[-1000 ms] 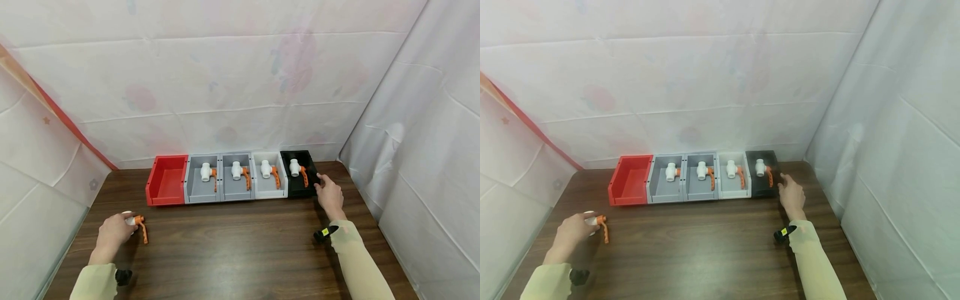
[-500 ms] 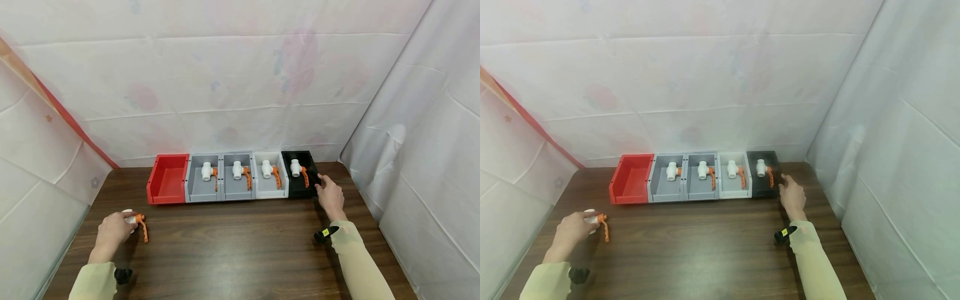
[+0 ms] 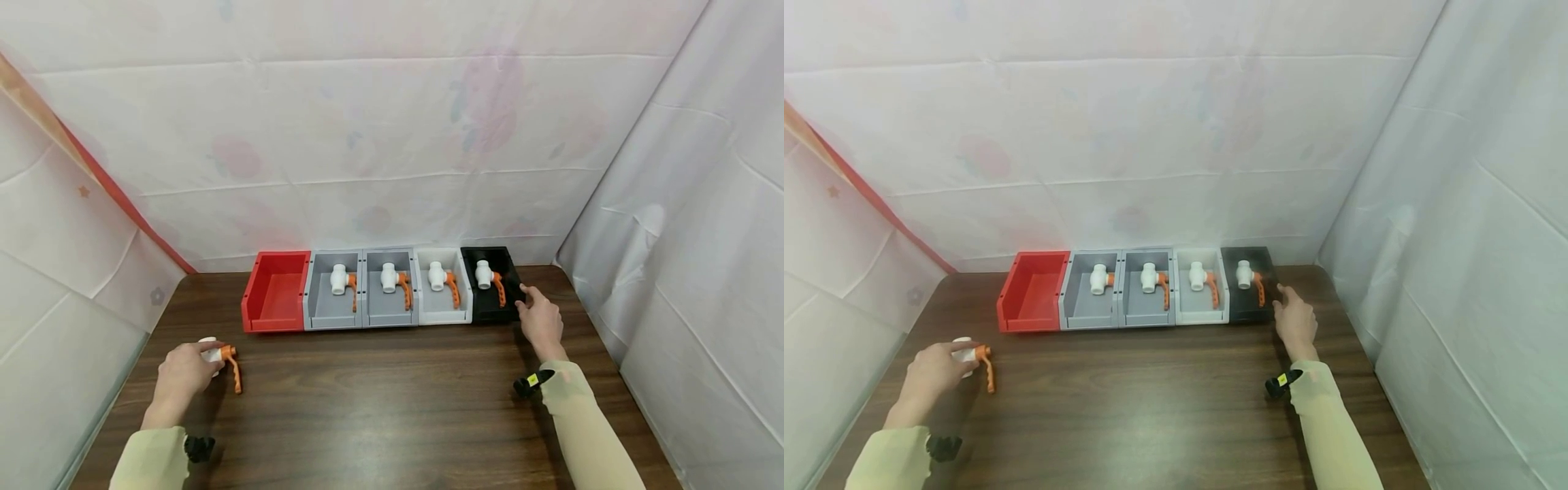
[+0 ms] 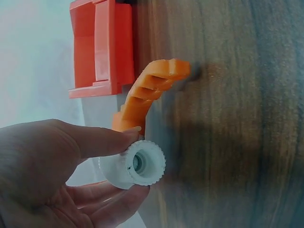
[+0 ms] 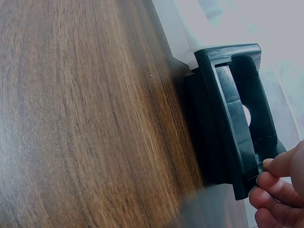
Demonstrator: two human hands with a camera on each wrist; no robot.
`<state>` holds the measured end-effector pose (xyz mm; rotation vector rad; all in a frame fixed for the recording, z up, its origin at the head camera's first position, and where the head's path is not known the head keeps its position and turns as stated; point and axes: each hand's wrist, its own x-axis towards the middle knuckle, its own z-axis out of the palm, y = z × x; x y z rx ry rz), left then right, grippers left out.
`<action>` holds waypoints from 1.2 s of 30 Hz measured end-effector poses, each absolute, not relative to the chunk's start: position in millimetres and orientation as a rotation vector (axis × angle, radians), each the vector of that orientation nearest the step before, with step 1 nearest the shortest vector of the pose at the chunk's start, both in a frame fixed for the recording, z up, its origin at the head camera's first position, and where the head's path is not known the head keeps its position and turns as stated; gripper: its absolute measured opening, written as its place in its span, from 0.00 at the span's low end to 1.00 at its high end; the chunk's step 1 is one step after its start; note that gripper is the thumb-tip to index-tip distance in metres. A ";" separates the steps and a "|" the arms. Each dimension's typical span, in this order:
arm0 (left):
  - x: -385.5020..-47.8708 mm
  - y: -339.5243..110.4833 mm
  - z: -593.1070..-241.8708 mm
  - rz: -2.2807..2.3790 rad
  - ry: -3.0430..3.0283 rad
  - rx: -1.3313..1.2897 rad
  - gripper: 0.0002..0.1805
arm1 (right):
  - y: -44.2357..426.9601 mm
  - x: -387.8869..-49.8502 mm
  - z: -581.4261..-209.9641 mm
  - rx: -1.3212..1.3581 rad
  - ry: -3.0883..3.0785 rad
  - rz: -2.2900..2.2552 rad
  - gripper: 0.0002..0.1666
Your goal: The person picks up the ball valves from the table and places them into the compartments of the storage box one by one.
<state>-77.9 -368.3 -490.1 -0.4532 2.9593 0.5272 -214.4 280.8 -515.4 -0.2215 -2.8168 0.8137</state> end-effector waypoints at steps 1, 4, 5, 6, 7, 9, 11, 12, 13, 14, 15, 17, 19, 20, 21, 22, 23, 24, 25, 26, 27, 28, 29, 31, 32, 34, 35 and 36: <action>-78.2 -368.5 -490.0 0.527 2.957 -0.457 0.26 | 280.9 -214.4 -515.7 -0.222 -2.815 0.814 0.24; -78.7 -368.7 -488.6 0.532 2.947 -0.460 0.26 | 281.2 -214.6 -516.9 -0.228 -2.810 0.813 0.24; -78.8 -368.9 -487.8 0.531 2.950 -0.453 0.27 | 281.2 -214.5 -517.2 -0.229 -2.808 0.812 0.24; -79.0 -369.4 -487.2 0.535 2.950 -0.452 0.27 | 281.2 -214.6 -517.7 -0.230 -2.806 0.810 0.24; -79.2 -369.7 -486.9 0.538 2.955 -0.447 0.27 | 281.2 -214.6 -517.8 -0.230 -2.805 0.812 0.24; -79.9 -370.1 -485.3 0.548 2.960 -0.439 0.28 | 281.2 -214.7 -517.9 -0.230 -2.804 0.814 0.24; -80.7 -370.8 -484.4 0.556 2.977 -0.429 0.28 | 280.7 -214.3 -517.4 -0.230 -2.803 0.814 0.24; -81.1 -370.7 -483.7 0.565 2.977 -0.433 0.28 | 280.4 -214.2 -517.3 -0.232 -2.803 0.814 0.24; -81.4 -370.4 -482.8 0.573 2.983 -0.429 0.28 | 280.2 -214.0 -516.9 -0.234 -2.802 0.815 0.24; -81.7 -369.9 -481.6 0.582 2.986 -0.432 0.27 | 279.7 -213.8 -516.5 -0.236 -2.803 0.815 0.24; -81.7 -369.5 -480.7 0.592 2.993 -0.431 0.27 | 279.5 -213.9 -516.5 -0.237 -2.806 0.815 0.24; -82.1 -368.4 -478.5 0.621 2.991 -0.458 0.28 | 278.8 -213.7 -515.8 -0.237 -2.808 0.815 0.24; -83.2 -367.1 -476.2 0.643 2.997 -0.473 0.28 | 278.9 -213.8 -515.9 -0.233 -2.811 0.815 0.24; -84.0 -366.3 -475.1 0.652 3.002 -0.481 0.28 | 278.9 -213.7 -515.9 -0.231 -2.811 0.816 0.24; -85.2 -365.5 -474.4 0.661 3.010 -0.484 0.28 | 279.2 -213.6 -516.0 -0.228 -2.810 0.816 0.24; -86.4 -364.6 -473.5 0.667 3.017 -0.487 0.29 | 279.4 -213.4 -516.0 -0.226 -2.808 0.816 0.24; -87.8 -363.6 -472.6 0.673 3.024 -0.485 0.28 | 279.6 -213.2 -515.9 -0.224 -2.808 0.816 0.24; -89.2 -362.6 -471.9 0.670 3.039 -0.472 0.27 | 279.8 -213.1 -516.0 -0.223 -2.806 0.818 0.24; -90.7 -361.5 -471.0 0.675 3.049 -0.469 0.27 | 280.1 -213.0 -516.0 -0.222 -2.805 0.818 0.24; -92.3 -360.7 -470.1 0.680 3.059 -0.467 0.26 | 280.4 -212.9 -516.1 -0.222 -2.805 0.820 0.24; -93.9 -359.8 -469.2 0.684 3.071 -0.461 0.26 | 280.7 -213.0 -516.3 -0.222 -2.805 0.821 0.24; -95.2 -358.9 -467.9 0.687 3.079 -0.455 0.26 | 280.9 -213.0 -516.4 -0.222 -2.806 0.820 0.24; -96.8 -357.9 -466.7 0.695 3.089 -0.452 0.26 | 281.0 -213.1 -516.6 -0.223 -2.806 0.821 0.24; -100.6 -355.7 -463.8 0.714 3.101 -0.453 0.25 | 281.2 -213.4 -517.0 -0.227 -2.807 0.820 0.24; -102.8 -354.4 -462.2 0.717 3.112 -0.446 0.25 | 281.0 -213.4 -517.1 -0.228 -2.806 0.819 0.24; -107.6 -351.0 -458.9 0.727 3.131 -0.436 0.25 | 280.6 -213.6 -517.6 -0.234 -2.804 0.819 0.24; -110.2 -349.0 -457.2 0.736 3.139 -0.433 0.25 | 280.4 -213.7 -517.8 -0.235 -2.801 0.821 0.24; -112.9 -347.0 -455.5 0.739 3.150 -0.428 0.25 | 280.1 -213.8 -518.0 -0.237 -2.801 0.820 0.24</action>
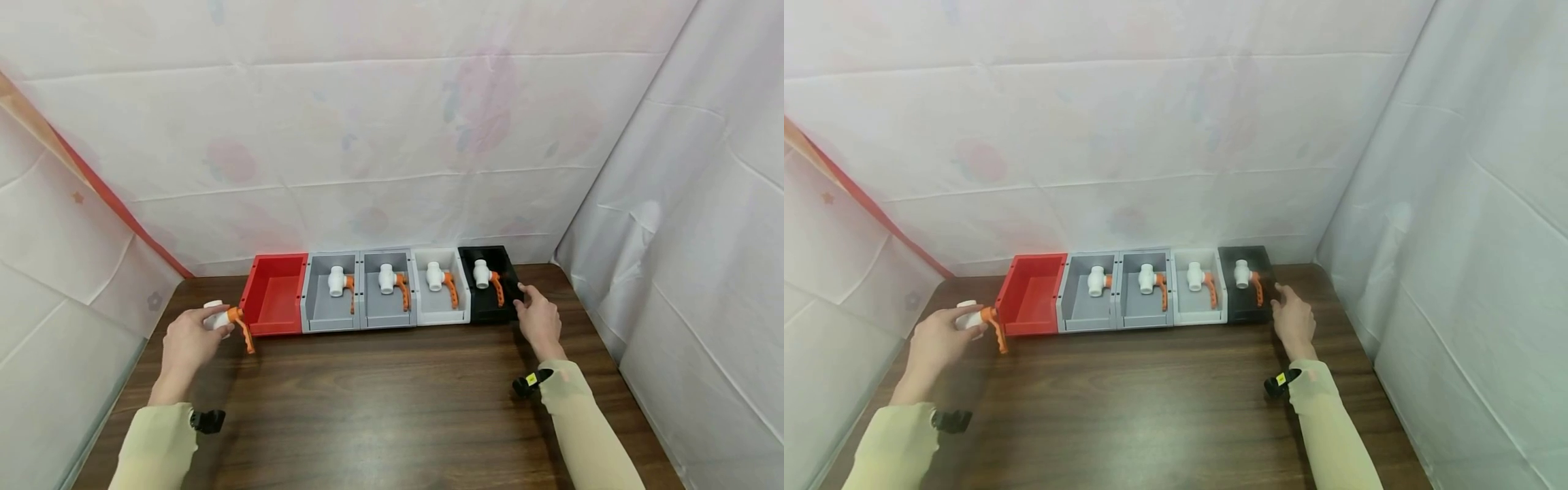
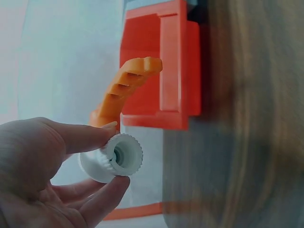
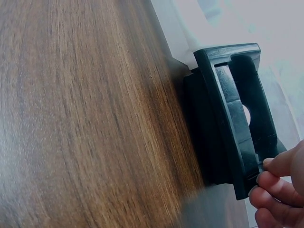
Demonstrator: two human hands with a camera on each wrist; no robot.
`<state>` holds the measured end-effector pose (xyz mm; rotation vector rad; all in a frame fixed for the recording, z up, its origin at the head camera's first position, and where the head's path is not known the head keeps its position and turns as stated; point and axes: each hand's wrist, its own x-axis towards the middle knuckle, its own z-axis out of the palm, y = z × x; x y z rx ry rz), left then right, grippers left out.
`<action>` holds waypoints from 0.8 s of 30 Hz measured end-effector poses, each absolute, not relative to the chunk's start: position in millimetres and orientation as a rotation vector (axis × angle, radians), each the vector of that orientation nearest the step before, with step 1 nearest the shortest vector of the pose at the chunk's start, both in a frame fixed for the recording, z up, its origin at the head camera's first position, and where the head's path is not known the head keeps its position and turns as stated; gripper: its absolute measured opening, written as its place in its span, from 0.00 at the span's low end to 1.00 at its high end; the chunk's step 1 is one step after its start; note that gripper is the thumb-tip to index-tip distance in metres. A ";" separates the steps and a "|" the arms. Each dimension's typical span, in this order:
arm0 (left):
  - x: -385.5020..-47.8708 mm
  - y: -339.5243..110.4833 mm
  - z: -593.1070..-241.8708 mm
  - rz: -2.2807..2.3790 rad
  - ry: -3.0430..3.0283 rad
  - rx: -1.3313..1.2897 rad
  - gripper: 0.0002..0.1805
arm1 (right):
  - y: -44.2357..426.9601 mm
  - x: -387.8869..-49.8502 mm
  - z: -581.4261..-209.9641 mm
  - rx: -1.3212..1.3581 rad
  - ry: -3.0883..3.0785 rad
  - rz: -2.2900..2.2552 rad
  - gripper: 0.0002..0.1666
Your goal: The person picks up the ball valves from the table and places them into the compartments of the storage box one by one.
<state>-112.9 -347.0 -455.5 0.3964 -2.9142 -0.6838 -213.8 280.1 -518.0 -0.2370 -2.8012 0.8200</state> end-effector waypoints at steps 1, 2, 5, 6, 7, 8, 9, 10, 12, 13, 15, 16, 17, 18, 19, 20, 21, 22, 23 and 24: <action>-115.3 -345.2 -454.0 -0.680 -2.907 0.386 0.24 | 279.9 -213.9 -518.1 -0.236 -2.800 0.822 0.24; -117.7 -343.4 -452.5 -0.677 -2.901 0.377 0.24 | 279.7 -214.1 -518.2 -0.237 -2.798 0.822 0.24; -124.7 -337.9 -448.3 -0.683 -2.882 0.360 0.25 | 279.4 -214.1 -518.3 -0.234 -2.797 0.821 0.24; -127.0 -336.2 -447.1 -0.685 -2.877 0.352 0.25 | 279.5 -214.1 -518.4 -0.233 -2.798 0.819 0.24; -129.4 -334.8 -446.1 -0.688 -2.876 0.343 0.25 | 279.6 -214.0 -518.3 -0.230 -2.796 0.821 0.24; -131.9 -333.0 -445.2 -0.692 -2.872 0.338 0.24 | 279.8 -213.9 -518.3 -0.230 -2.796 0.821 0.24; -134.4 -331.1 -444.4 -0.697 -2.870 0.332 0.24 | 280.1 -213.8 -518.2 -0.229 -2.797 0.821 0.24; -136.8 -329.3 -443.7 -0.703 -2.869 0.330 0.24 | 280.2 -213.8 -518.0 -0.227 -2.799 0.820 0.24; -141.6 -326.4 -442.5 -0.708 -2.870 0.329 0.23 | 280.3 -213.8 -517.7 -0.226 -2.802 0.819 0.24; -144.2 -325.2 -442.2 -0.705 -2.871 0.327 0.23 | 280.5 -213.7 -517.5 -0.226 -2.803 0.819 0.24; -149.1 -322.0 -441.2 -0.708 -2.869 0.325 0.23 | 280.5 -213.7 -517.1 -0.226 -2.804 0.817 0.24; -151.5 -320.7 -440.6 -0.703 -2.867 0.320 0.23 | 280.4 -213.7 -516.9 -0.225 -2.804 0.817 0.24; -153.9 -319.5 -440.5 -0.699 -2.862 0.316 0.23 | 280.3 -213.7 -516.7 -0.224 -2.804 0.818 0.24; -156.2 -318.3 -440.5 -0.698 -2.858 0.315 0.23 | 280.2 -213.7 -516.6 -0.223 -2.804 0.819 0.24; -158.3 -316.9 -440.6 -0.706 -2.854 0.319 0.23 | 280.1 -213.5 -516.4 -0.222 -2.803 0.822 0.24; -160.3 -315.3 -440.6 -0.712 -2.849 0.321 0.23 | 279.9 -213.4 -516.3 -0.221 -2.802 0.822 0.23; -162.4 -313.7 -440.9 -0.723 -2.845 0.328 0.23 | 279.7 -213.2 -516.2 -0.220 -2.802 0.823 0.23; -164.6 -312.1 -441.3 -0.730 -2.840 0.331 0.23 | 279.5 -213.0 -516.0 -0.217 -2.800 0.825 0.23; -166.7 -310.4 -441.7 -0.740 -2.835 0.338 0.23 | 279.3 -212.8 -515.9 -0.215 -2.800 0.825 0.23; -168.8 -308.6 -442.2 -0.753 -2.831 0.347 0.24 | 279.1 -212.6 -515.8 -0.213 -2.799 0.825 0.23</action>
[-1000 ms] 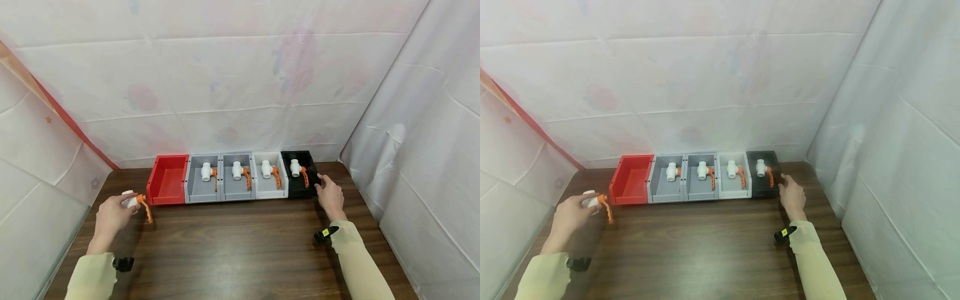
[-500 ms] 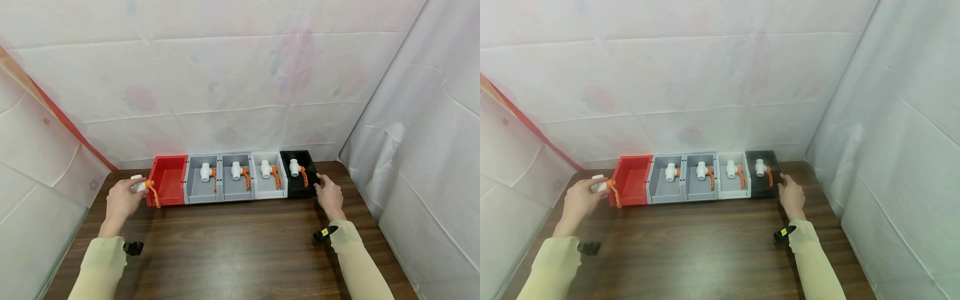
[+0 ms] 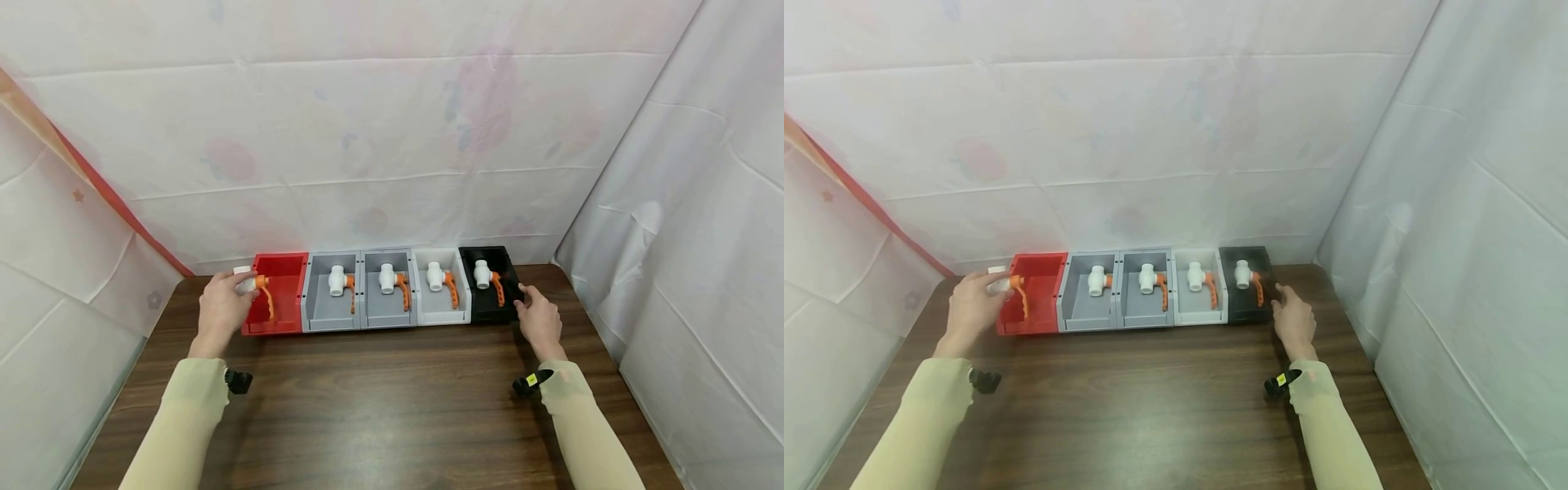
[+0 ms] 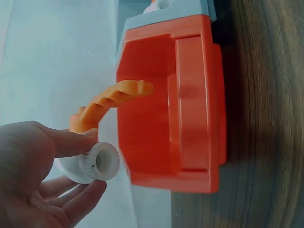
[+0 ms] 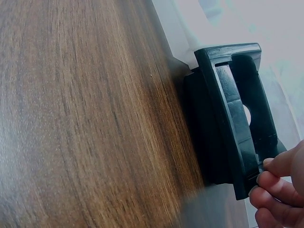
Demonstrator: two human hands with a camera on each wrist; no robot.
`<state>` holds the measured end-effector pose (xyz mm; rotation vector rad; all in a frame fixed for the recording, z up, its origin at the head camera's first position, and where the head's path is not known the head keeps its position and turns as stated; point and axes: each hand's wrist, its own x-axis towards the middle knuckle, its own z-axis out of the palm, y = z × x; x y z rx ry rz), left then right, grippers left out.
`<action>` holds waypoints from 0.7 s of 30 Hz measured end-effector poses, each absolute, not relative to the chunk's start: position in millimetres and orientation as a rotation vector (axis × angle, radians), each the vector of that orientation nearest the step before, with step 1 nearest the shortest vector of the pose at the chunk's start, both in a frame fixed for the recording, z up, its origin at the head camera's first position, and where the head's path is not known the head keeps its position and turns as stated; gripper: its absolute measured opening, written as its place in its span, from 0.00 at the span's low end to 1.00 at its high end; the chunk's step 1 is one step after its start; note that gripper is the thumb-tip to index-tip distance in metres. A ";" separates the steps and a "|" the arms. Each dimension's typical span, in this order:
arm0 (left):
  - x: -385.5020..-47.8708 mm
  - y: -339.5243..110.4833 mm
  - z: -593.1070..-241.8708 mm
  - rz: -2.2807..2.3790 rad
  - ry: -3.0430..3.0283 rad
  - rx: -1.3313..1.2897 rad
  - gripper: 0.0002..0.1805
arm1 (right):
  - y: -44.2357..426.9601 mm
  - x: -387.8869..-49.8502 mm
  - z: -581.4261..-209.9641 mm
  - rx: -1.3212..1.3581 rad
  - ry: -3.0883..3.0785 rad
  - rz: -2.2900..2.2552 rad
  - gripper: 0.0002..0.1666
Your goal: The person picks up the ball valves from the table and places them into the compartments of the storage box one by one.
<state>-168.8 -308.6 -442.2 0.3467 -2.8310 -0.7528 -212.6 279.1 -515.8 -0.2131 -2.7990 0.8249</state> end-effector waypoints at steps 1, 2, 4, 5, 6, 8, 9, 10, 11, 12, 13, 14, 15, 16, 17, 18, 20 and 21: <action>-170.9 -306.9 -442.9 -0.760 -2.830 0.350 0.24 | 279.0 -212.3 -515.5 -0.212 -2.798 0.824 0.23; -173.1 -305.4 -443.7 -0.762 -2.827 0.352 0.24 | 278.9 -212.0 -515.3 -0.211 -2.798 0.823 0.23; -177.4 -302.5 -445.7 -0.766 -2.821 0.354 0.24 | 278.6 -211.7 -514.8 -0.210 -2.795 0.822 0.23; -179.5 -301.3 -447.0 -0.765 -2.819 0.354 0.24 | 278.5 -211.6 -514.7 -0.209 -2.795 0.821 0.23; -181.4 -300.3 -448.4 -0.769 -2.818 0.356 0.24 | 278.4 -211.6 -514.6 -0.208 -2.795 0.821 0.23; -185.9 -298.3 -451.4 -0.770 -2.820 0.349 0.25 | 278.9 -211.6 -515.2 -0.210 -2.795 0.820 0.23; -188.1 -297.5 -453.0 -0.767 -2.823 0.345 0.25 | 279.1 -211.7 -515.5 -0.209 -2.794 0.821 0.23; -190.1 -296.8 -454.5 -0.761 -2.826 0.339 0.24 | 279.3 -211.9 -515.8 -0.209 -2.796 0.822 0.23; -191.9 -296.1 -456.1 -0.762 -2.834 0.339 0.25 | 279.6 -212.3 -516.3 -0.208 -2.798 0.822 0.23; -193.7 -295.8 -457.8 -0.764 -2.839 0.332 0.24 | 279.7 -212.8 -516.6 -0.208 -2.799 0.821 0.23; -195.6 -295.4 -459.5 -0.758 -2.844 0.322 0.24 | 279.9 -213.2 -516.8 -0.210 -2.801 0.820 0.24; -197.4 -294.9 -461.2 -0.752 -2.849 0.315 0.24 | 280.0 -213.5 -516.9 -0.210 -2.803 0.821 0.24; -199.0 -294.2 -462.8 -0.746 -2.852 0.305 0.24 | 280.1 -213.8 -516.9 -0.210 -2.804 0.821 0.24; -200.2 -293.3 -464.2 -0.749 -2.859 0.300 0.24 | 280.1 -214.0 -516.9 -0.211 -2.806 0.819 0.24; -201.5 -292.5 -465.7 -0.753 -2.864 0.294 0.24 | 280.0 -214.2 -517.0 -0.213 -2.806 0.818 0.24; -202.9 -291.9 -467.4 -0.751 -2.870 0.284 0.24 | 280.0 -214.2 -517.1 -0.216 -2.806 0.818 0.24; -205.1 -290.0 -470.1 -0.748 -2.886 0.280 0.24 | 279.9 -214.2 -517.5 -0.219 -2.806 0.820 0.24; -206.1 -289.4 -471.4 -0.752 -2.893 0.280 0.25 | 279.9 -214.4 -517.8 -0.218 -2.806 0.821 0.24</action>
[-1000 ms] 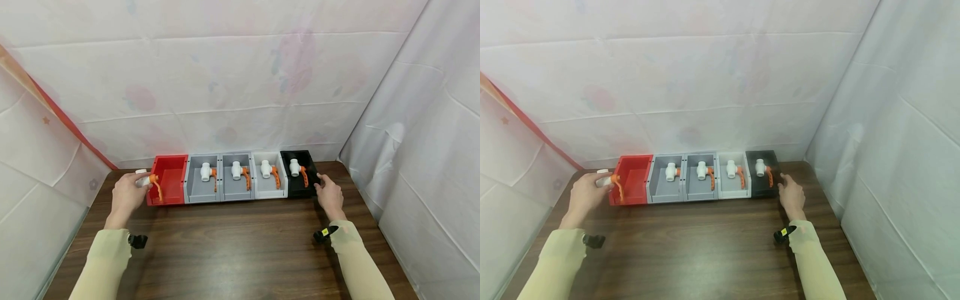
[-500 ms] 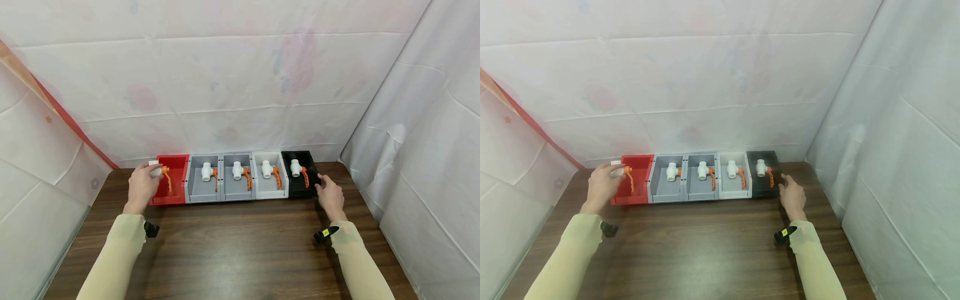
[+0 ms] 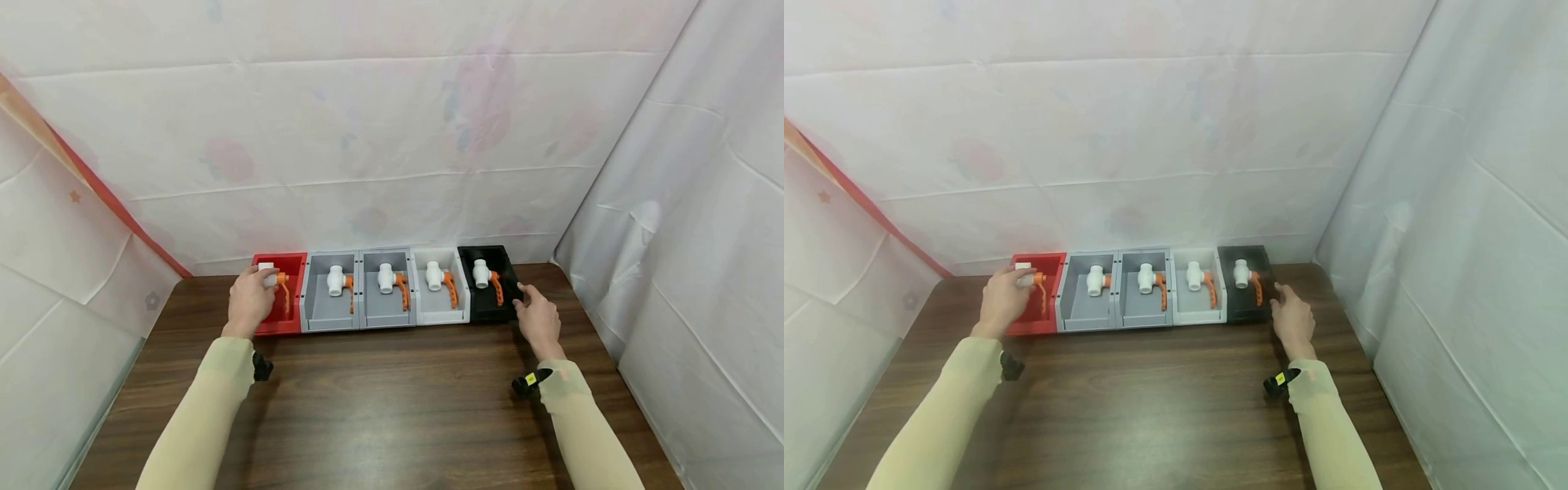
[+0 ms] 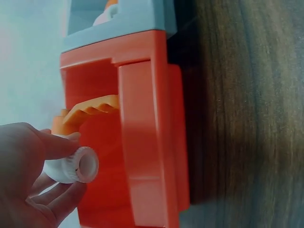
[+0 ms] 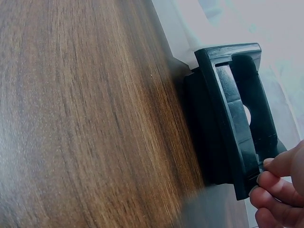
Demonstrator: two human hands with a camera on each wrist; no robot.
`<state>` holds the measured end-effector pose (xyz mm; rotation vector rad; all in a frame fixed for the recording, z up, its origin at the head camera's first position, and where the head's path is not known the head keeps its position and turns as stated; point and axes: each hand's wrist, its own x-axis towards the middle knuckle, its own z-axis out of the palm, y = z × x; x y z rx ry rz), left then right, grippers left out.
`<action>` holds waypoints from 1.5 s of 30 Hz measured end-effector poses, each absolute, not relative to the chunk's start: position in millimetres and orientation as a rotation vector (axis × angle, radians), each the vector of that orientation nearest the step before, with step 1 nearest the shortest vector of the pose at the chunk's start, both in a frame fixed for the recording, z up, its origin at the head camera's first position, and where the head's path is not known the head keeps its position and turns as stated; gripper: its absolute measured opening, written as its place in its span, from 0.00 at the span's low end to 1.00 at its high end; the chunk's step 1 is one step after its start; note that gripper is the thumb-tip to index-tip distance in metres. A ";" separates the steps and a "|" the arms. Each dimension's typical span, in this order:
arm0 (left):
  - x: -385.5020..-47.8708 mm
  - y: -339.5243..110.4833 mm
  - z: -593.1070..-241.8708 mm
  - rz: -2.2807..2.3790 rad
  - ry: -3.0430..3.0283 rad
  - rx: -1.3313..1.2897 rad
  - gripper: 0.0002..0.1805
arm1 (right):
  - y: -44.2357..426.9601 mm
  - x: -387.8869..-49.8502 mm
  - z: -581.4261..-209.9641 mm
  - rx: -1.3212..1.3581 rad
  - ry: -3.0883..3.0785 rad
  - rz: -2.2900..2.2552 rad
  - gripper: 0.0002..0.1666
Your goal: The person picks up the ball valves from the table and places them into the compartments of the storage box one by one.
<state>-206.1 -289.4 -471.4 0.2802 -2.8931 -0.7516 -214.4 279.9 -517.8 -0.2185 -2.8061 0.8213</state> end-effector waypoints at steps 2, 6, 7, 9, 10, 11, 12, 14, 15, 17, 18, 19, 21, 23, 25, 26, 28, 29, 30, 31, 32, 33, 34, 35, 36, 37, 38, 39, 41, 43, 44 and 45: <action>-208.8 -289.1 -474.8 -0.749 -2.902 0.278 0.25 | 279.8 -214.9 -518.4 -0.218 -2.807 0.819 0.24; -215.2 -289.5 -481.6 -0.730 -2.909 0.283 0.25 | 279.4 -215.6 -518.6 -0.214 -2.811 0.810 0.24; -216.6 -289.7 -483.3 -0.725 -2.912 0.284 0.24 | 279.1 -215.7 -518.5 -0.216 -2.812 0.805 0.24; -218.7 -290.1 -486.0 -0.729 -2.924 0.293 0.24 | 278.7 -215.7 -518.5 -0.216 -2.813 0.808 0.24; -219.5 -290.2 -487.3 -0.731 -2.930 0.297 0.24 | 278.5 -215.7 -518.5 -0.217 -2.813 0.811 0.24; -220.0 -290.2 -488.3 -0.742 -2.936 0.304 0.24 | 278.3 -215.9 -518.7 -0.218 -2.812 0.812 0.24; -220.3 -290.3 -489.4 -0.748 -2.944 0.312 0.24 | 278.1 -216.1 -518.9 -0.219 -2.811 0.814 0.24; -220.0 -289.2 -490.8 -0.769 -2.958 0.331 0.24 | 277.7 -216.4 -519.1 -0.222 -2.808 0.820 0.24; -219.9 -288.3 -491.7 -0.769 -2.964 0.331 0.24 | 277.5 -216.5 -519.3 -0.226 -2.808 0.819 0.24; -219.5 -286.6 -493.6 -0.761 -2.979 0.326 0.24 | 277.5 -216.7 -519.6 -0.228 -2.812 0.818 0.24; -219.3 -285.8 -494.5 -0.759 -2.983 0.323 0.24 | 277.5 -216.7 -519.8 -0.229 -2.814 0.819 0.24; -219.4 -285.0 -495.8 -0.758 -2.987 0.318 0.24 | 277.4 -216.6 -519.9 -0.230 -2.817 0.818 0.24; -220.2 -283.4 -498.5 -0.742 -2.989 0.289 0.24 | 277.6 -216.4 -520.1 -0.233 -2.820 0.817 0.24; -221.0 -282.8 -500.4 -0.735 -2.986 0.280 0.23 | 277.3 -216.6 -520.0 -0.228 -2.822 0.818 0.24; -222.4 -282.9 -502.4 -0.728 -2.983 0.273 0.22 | 277.1 -216.8 -519.6 -0.223 -2.821 0.825 0.24; -223.1 -282.6 -503.0 -0.726 -2.983 0.269 0.22 | 277.0 -217.0 -519.4 -0.220 -2.820 0.826 0.24; -224.5 -282.8 -504.0 -0.739 -2.982 0.280 0.23 | 276.9 -217.3 -518.8 -0.215 -2.819 0.831 0.25; -225.5 -282.5 -504.4 -0.746 -2.982 0.284 0.23 | 277.0 -217.4 -518.6 -0.217 -2.817 0.830 0.25; -226.4 -282.0 -504.7 -0.759 -2.983 0.290 0.23 | 277.1 -217.4 -518.4 -0.220 -2.813 0.830 0.25; -227.2 -281.5 -504.9 -0.771 -2.984 0.294 0.23 | 277.4 -217.4 -518.3 -0.224 -2.811 0.826 0.24; -228.1 -281.0 -505.1 -0.782 -2.987 0.302 0.24 | 277.6 -217.4 -518.3 -0.227 -2.807 0.823 0.24; -228.9 -280.7 -505.4 -0.793 -2.991 0.313 0.24 | 277.8 -217.4 -518.5 -0.228 -2.804 0.822 0.24; -229.7 -280.1 -505.6 -0.798 -2.996 0.320 0.24 | 278.1 -217.4 -518.7 -0.231 -2.802 0.819 0.24; -230.3 -279.7 -505.9 -0.801 -3.002 0.328 0.24 | 278.5 -217.3 -519.0 -0.230 -2.801 0.820 0.24; -231.1 -279.4 -506.5 -0.804 -3.008 0.333 0.24 | 278.8 -217.1 -519.3 -0.229 -2.801 0.820 0.24; -231.6 -279.1 -507.0 -0.803 -3.016 0.337 0.25 | 279.3 -217.2 -519.5 -0.228 -2.802 0.819 0.24; -232.0 -278.7 -507.4 -0.801 -3.023 0.340 0.25 | 279.6 -217.1 -519.5 -0.224 -2.803 0.821 0.24; -232.4 -278.5 -507.7 -0.797 -3.026 0.341 0.25 | 279.9 -217.1 -519.6 -0.222 -2.804 0.821 0.24; -233.1 -277.8 -507.9 -0.791 -3.030 0.336 0.26 | 280.6 -217.0 -519.5 -0.218 -2.804 0.822 0.23; -233.5 -276.8 -507.3 -0.788 -3.031 0.335 0.26 | 280.9 -217.1 -519.6 -0.216 -2.803 0.821 0.23; -233.8 -276.5 -507.0 -0.789 -3.030 0.338 0.26 | 281.0 -217.0 -519.8 -0.216 -2.802 0.821 0.23; -234.1 -276.1 -506.7 -0.789 -3.032 0.341 0.27 | 281.2 -217.0 -520.0 -0.218 -2.801 0.820 0.23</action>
